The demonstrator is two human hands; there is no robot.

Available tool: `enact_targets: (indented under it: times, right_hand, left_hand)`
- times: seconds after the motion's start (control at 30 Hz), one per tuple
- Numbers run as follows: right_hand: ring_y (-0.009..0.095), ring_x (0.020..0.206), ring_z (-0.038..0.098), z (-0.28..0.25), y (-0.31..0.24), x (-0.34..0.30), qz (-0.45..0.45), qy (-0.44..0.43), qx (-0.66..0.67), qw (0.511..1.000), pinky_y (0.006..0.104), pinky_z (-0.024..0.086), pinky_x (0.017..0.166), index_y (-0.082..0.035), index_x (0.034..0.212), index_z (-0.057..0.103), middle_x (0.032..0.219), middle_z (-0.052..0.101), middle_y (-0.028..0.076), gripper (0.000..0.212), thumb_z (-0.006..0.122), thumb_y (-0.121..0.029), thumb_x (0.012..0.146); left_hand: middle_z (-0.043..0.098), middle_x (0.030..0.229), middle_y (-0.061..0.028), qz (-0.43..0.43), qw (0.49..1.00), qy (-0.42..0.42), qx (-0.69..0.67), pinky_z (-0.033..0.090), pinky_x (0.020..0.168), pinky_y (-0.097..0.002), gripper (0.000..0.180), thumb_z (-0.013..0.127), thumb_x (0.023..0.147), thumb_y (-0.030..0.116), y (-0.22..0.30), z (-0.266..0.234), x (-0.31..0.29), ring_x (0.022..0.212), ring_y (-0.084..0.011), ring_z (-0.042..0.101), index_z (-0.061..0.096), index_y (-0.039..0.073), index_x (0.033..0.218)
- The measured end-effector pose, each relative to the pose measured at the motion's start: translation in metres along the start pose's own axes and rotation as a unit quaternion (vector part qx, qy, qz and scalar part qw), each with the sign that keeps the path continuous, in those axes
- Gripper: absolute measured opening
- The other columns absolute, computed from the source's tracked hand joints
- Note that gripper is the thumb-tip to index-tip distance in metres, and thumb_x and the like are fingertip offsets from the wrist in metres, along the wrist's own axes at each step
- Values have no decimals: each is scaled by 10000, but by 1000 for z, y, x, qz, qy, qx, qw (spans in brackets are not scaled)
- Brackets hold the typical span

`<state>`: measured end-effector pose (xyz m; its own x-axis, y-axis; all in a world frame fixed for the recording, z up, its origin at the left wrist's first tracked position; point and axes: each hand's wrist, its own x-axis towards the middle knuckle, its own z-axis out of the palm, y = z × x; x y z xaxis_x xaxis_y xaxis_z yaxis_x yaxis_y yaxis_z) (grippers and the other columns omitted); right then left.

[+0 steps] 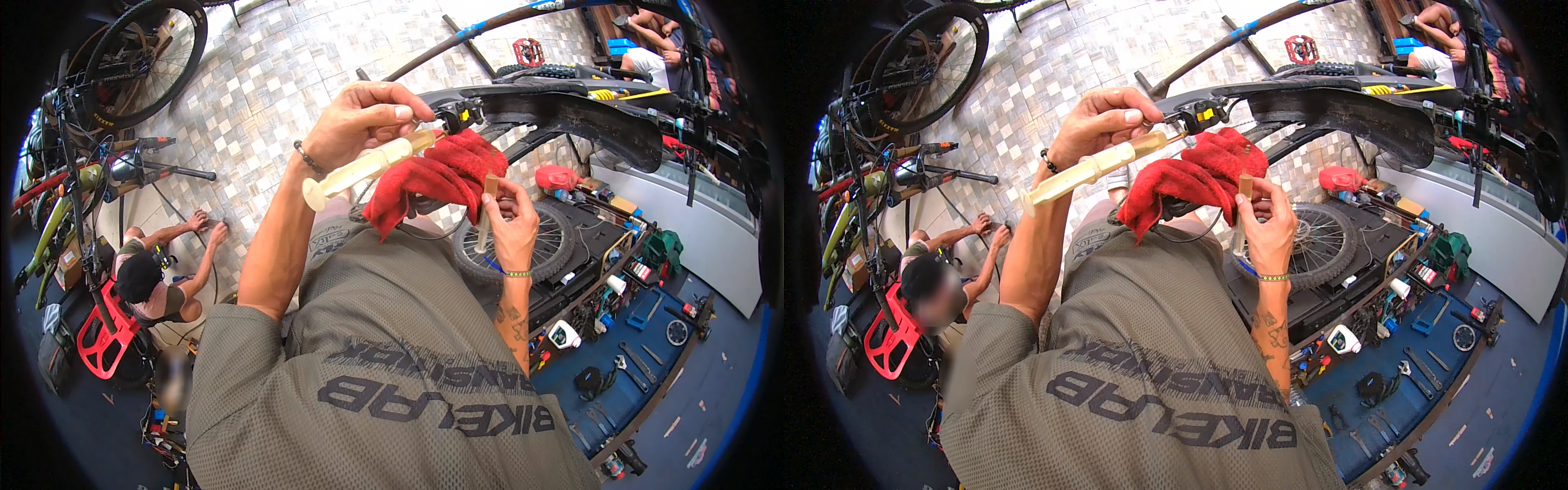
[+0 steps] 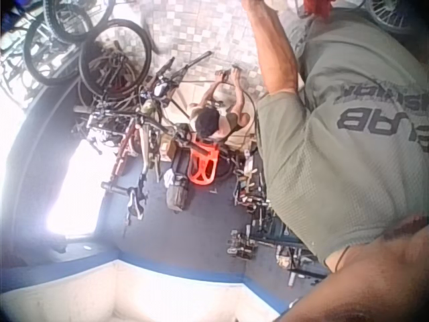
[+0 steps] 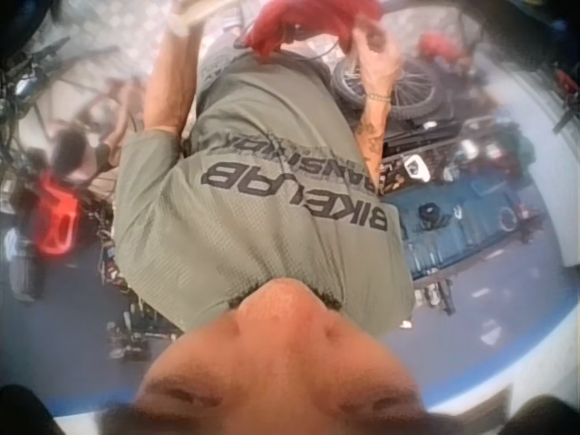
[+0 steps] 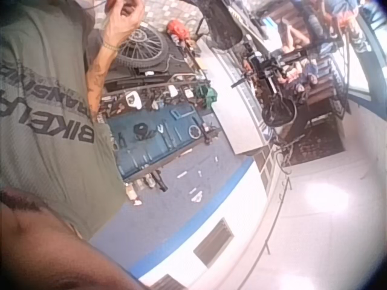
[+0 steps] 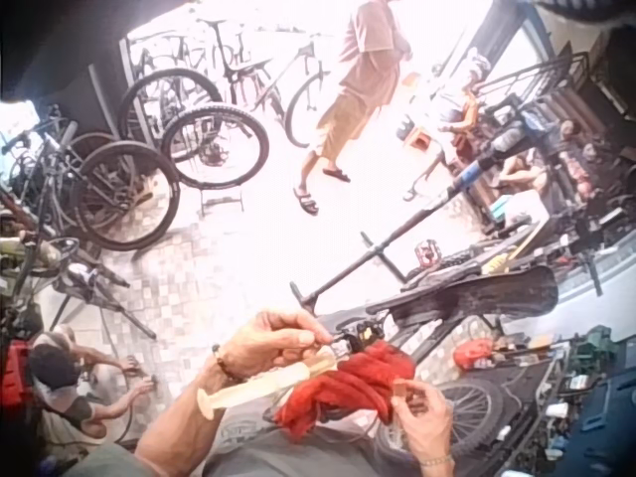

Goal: The person uses a syringe to apply lubricant to bicycle brake or derailleur cables, then wipes the area with a red cloth. The person repeats the lubrication and wiping steps on the same cable section multiple times.

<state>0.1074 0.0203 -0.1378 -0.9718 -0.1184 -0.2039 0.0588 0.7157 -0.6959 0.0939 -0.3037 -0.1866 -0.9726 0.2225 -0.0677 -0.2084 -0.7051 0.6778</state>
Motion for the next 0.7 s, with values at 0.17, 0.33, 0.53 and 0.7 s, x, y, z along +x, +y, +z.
enact_targets:
  times: [0.17,0.33,0.53,0.7]
  right_hand:
    - [113,832,689,-9,9,1,8,-4,125,992,276,576,727,-17,1375,517,1075,677,95,411,705,-50,1010]
    - [128,835,701,-21,12,4,12,-16,190,982,262,578,711,-34,1413,450,1106,654,109,403,637,-43,1056]
    - [129,835,707,-24,9,5,2,-32,205,978,264,580,711,-39,1440,448,1103,659,111,426,638,-59,1060]
    - [122,845,702,-16,3,5,38,-44,207,977,265,580,734,-34,1439,499,1104,663,98,419,644,-44,1046]
  left_hand:
    - [703,960,-76,-8,998,-44,-40,553,742,-221,253,706,1019,102,2,-5,-1,830,-83,651,738,-83,1188]
    - [687,1001,-72,-17,996,-89,-2,607,777,-250,257,704,1026,106,7,-12,-5,894,-114,688,741,-66,1214]
    - [686,1001,-52,11,995,-79,61,579,767,-244,231,719,1016,109,8,-8,-5,915,-115,686,769,-38,1188]
    - [723,1014,-24,33,989,-47,136,514,776,-228,252,692,1042,139,3,-6,-11,908,-67,627,774,-20,1219]
